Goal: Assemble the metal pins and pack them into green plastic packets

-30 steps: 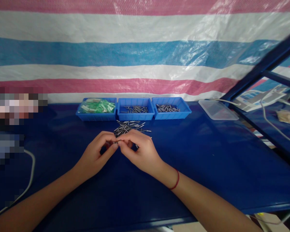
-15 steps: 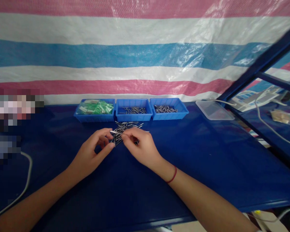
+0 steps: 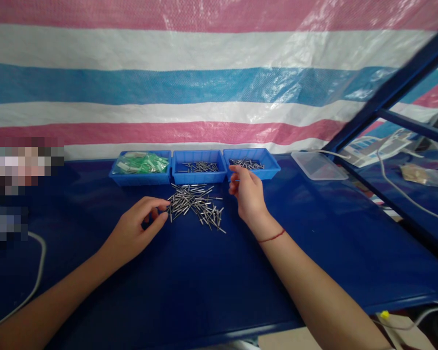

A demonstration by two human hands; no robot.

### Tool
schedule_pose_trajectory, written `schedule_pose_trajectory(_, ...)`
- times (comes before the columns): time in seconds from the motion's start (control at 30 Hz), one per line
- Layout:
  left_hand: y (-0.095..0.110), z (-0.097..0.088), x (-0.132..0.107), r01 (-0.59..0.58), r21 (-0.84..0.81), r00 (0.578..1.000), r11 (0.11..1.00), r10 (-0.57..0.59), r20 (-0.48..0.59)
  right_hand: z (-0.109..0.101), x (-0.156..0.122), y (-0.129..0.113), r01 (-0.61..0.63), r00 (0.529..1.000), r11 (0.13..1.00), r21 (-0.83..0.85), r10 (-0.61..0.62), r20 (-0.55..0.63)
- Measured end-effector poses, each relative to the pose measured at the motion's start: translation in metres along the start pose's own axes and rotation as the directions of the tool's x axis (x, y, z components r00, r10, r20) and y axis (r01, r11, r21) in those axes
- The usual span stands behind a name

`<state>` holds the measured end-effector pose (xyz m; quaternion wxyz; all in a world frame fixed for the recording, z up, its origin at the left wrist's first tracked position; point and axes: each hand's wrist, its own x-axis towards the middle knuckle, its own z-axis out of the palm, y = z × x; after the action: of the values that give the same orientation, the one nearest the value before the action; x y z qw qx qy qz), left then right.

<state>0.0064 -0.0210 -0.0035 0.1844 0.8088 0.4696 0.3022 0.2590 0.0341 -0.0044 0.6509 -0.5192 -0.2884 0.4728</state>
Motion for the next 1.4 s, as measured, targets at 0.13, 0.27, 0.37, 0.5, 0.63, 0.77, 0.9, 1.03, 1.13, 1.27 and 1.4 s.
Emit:
schedule_pose_trajectory(0.13, -0.011, -0.003, 0.003, 0.007, 0.173, 1.0, 0.985, -0.008, 0.009, 0.006, -0.012, 0.002, 0.005, 0.995, 0.999, -0.039, -0.001, 0.097)
schedule_pose_trajectory(0.27, -0.015, 0.0, 0.006, 0.02, 0.295, 0.997, 0.955, -0.04, 0.062, 0.012, -0.026, 0.005, 0.048, 0.977, 0.99, -0.136, -0.018, 0.214)
schedule_pose_trajectory(0.37, -0.012, 0.006, 0.006, 0.035, 0.345, 0.996, 0.938, -0.063, 0.068, 0.016, -0.034, 0.009, 0.095, 0.96, 0.973, -0.211, -0.033, 0.277)
schedule_pose_trajectory(0.5, -0.01, 0.012, 0.005, 0.037, 0.371, 0.994, 0.928, -0.071, 0.079, 0.017, -0.039, 0.012, 0.209, 0.925, 0.923, -0.324, -0.079, 0.371)
schedule_pose_trajectory(0.63, -0.013, 0.013, 0.003, 0.02, 0.353, 0.998, 0.935, -0.041, 0.053, 0.012, -0.036, 0.013, 0.473, 0.837, 0.709, -0.523, -0.177, 0.517)
schedule_pose_trajectory(0.77, -0.014, 0.019, 0.001, -0.069, 0.334, 0.997, 0.94, 0.076, -0.01, 0.009, -0.036, 0.022, 0.735, 0.675, 0.319, -0.598, -0.275, 0.684)
schedule_pose_trajectory(0.9, -0.014, 0.024, 0.001, -0.147, 0.341, 0.985, 0.928, 0.108, 0.131, 0.012, -0.043, 0.032, 0.794, 0.607, 0.165, -0.585, -0.235, 0.759)
schedule_pose_trajectory(1.03, -0.014, 0.025, 0.0, -0.173, 0.317, 0.977, 0.932, 0.122, 0.172, 0.014, -0.045, 0.035, 0.814, 0.58, 0.153, -0.56, -0.218, 0.785)
schedule_pose_trajectory(1.13, -0.012, 0.025, 0.001, -0.174, 0.286, 0.98, 0.942, 0.138, 0.143, 0.014, -0.041, 0.034, 0.819, 0.574, 0.179, -0.545, -0.22, 0.789)
schedule_pose_trajectory(1.27, -0.006, 0.031, 0.011, -0.131, 0.196, 0.99, 0.972, 0.118, 0.08, 0.012, -0.036, 0.034, 0.812, 0.58, 0.234, -0.535, -0.225, 0.783)
schedule_pose_trajectory(1.4, -0.001, 0.04, 0.022, -0.067, 0.127, 0.997, 0.99, 0.073, -0.04, 0.012, -0.035, 0.035, 0.792, 0.606, 0.272, -0.546, -0.241, 0.758)
